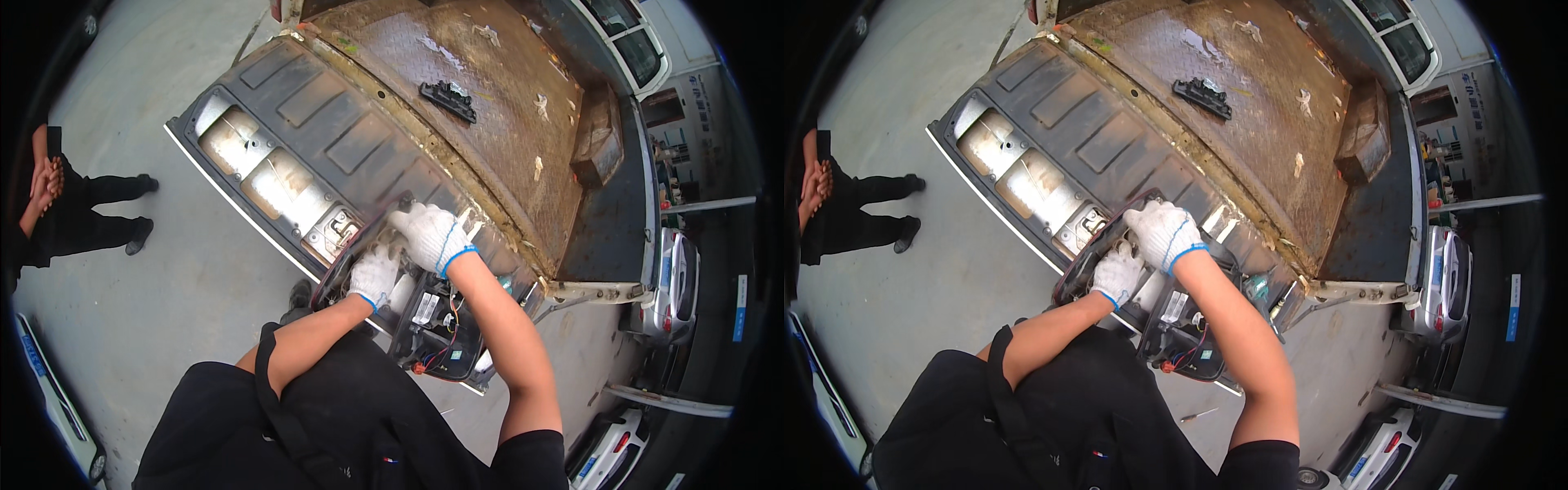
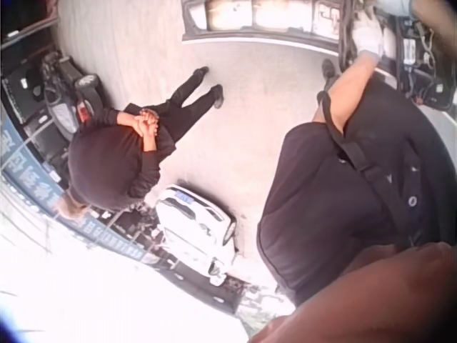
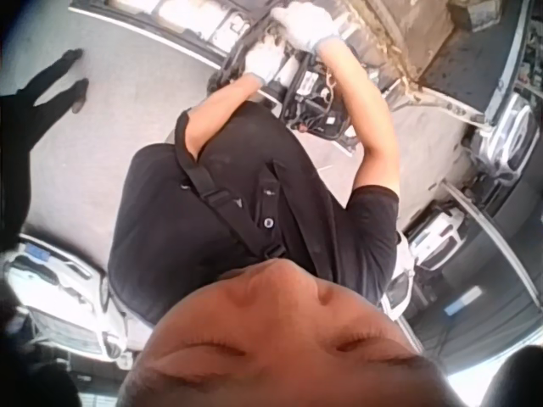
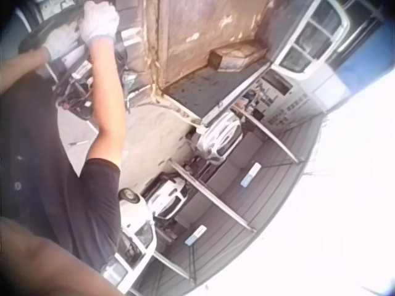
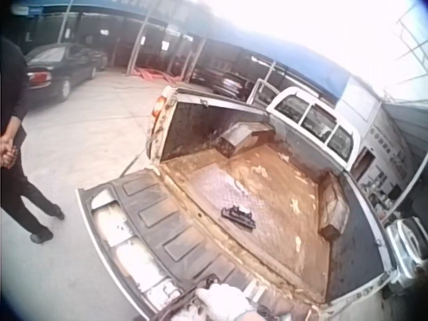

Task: The person removes a red taillight assembly from the rear of a white van, disconnects the wiring, and places it on the tailgate. They then retrieve a replacement taillight, connect the wiring, and install it into the vehicle. The person repeats this process for the opposite side, handling both taillights and associated wiring throughout.

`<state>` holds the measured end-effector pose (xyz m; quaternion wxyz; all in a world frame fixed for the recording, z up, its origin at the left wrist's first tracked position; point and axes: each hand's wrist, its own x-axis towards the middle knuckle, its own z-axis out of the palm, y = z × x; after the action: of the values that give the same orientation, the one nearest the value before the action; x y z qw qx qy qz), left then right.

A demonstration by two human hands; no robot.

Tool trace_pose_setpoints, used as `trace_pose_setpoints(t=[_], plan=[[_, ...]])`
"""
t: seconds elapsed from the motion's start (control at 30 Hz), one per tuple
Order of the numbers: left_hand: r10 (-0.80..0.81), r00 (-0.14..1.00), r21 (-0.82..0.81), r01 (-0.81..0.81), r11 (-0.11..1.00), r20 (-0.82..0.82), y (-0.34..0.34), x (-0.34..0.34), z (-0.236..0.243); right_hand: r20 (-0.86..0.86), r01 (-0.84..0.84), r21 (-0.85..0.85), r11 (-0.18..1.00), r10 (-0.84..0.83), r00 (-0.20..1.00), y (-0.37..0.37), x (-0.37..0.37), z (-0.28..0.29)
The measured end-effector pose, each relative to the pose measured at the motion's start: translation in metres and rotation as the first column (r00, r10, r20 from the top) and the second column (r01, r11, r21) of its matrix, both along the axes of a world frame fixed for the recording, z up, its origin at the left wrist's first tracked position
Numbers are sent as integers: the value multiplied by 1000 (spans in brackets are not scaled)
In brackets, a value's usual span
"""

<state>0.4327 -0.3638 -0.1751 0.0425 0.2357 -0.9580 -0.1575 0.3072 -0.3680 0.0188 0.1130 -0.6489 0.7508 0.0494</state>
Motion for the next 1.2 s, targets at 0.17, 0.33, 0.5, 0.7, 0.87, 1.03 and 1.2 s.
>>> trace_pose_setpoints(t=[0.17, 0.33, 0.5, 0.7, 0.87, 1.03, 1.2], plan=[[-25, 1000, -3, 25, 1000, -1, -2, -1, 1, -8, 1, 47, 999, 0, 1000, -8, -2, -1], [-50, 998, 46, 48, 998, 45, -6, -1, 9, -14, 205, 114, 972, -205, 979, -16, 1, -12], [-78, 997, 62, 77, 995, 13, -10, 0, 2, 27, 59, 120, 991, -62, 998, -14, 0, 2], [-56, 997, 178, 44, 983, 61, -12, -2, 4, 36, -37, 32, 999, 35, 999, -13, -1, -6], [-48, 999, 288, 46, 957, 1, -20, 2, 24, 49, 143, 166, 976, -153, 987, -19, -11, -5], [-145, 989, 449, 147, 881, -40, -26, -12, 14, -85, 182, 140, 973, -172, 981, -21, -20, -6], [-177, 983, 494, 128, 860, 53, -21, -22, 21, -60, 167, 56, 984, -164, 985, 10, -27, -10]])
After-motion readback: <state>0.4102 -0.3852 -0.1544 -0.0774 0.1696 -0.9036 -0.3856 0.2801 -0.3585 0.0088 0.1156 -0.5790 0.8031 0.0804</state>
